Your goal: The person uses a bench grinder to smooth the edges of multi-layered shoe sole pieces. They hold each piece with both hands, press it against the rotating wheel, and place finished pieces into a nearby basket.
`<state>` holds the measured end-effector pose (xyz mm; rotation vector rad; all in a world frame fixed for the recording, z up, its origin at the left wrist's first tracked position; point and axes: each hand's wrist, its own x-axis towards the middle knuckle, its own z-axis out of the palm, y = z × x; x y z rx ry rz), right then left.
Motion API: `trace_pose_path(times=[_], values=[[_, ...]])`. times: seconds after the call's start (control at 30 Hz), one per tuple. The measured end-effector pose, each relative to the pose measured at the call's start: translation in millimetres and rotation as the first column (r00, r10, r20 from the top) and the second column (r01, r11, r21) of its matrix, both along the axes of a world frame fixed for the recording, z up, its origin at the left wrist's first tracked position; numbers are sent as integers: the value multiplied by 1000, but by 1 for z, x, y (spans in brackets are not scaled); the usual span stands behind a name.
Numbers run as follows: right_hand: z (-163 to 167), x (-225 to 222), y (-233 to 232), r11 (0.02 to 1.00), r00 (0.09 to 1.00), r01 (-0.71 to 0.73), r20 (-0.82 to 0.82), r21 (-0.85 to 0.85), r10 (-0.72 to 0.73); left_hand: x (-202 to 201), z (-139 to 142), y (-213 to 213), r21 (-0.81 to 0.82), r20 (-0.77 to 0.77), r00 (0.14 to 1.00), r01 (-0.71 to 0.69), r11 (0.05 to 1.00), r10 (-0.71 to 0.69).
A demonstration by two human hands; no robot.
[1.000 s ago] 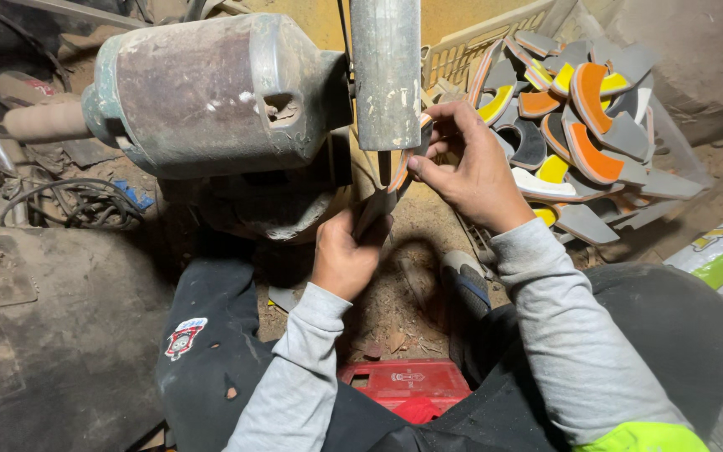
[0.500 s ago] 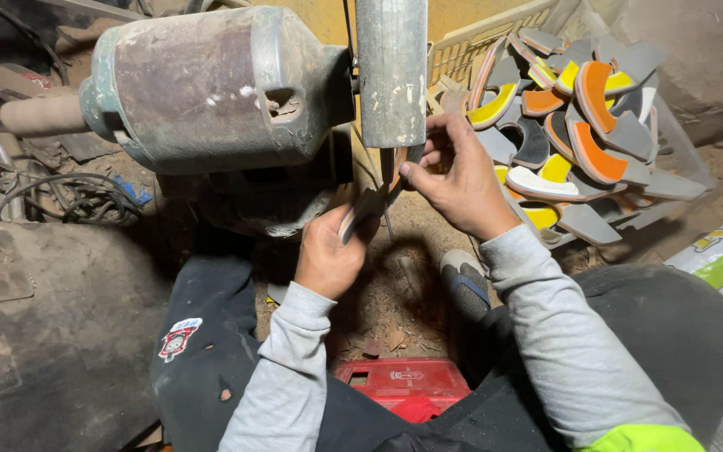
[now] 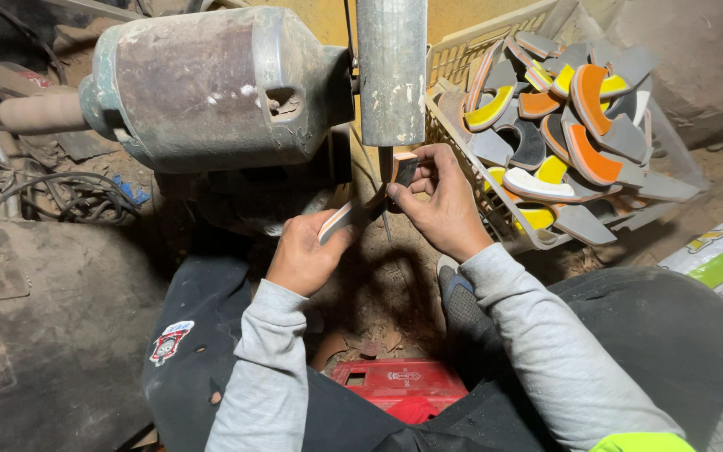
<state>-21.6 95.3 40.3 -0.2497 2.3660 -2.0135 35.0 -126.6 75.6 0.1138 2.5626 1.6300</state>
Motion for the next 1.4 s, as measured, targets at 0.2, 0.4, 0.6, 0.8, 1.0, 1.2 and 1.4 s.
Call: trace_pose_path(times=[0.2,0.4,0.6,0.8,1.0,1.2,1.4], values=[[0,5,-2,999,1000,12,14,31,-13,0,-2,-4,-25,23,999,32,999,-31],[-9,7,-1,999,996,6,86,49,-10,2,-4,-7,-45,31,999,43,998,-42],[-6,-7,23,993,953,-103,283,-51,113,8,-17,-2,-55,-128,991,-37,998,30],[29,-19,46,992,991,-127,52,-9,127,-12,-42,9,184,-253,967,23,983,25],[53,-27,39,992,994,-96,-44,86,100,-22,-44,21,410,55,996,-90,908,74],[47,-28,31,994,995,-92,-21,52,93,-21,-39,14,381,2,997,-68,922,73],[31,-21,22,991,992,-124,19,-44,125,-14,-32,2,434,105,994,-81,897,39]])
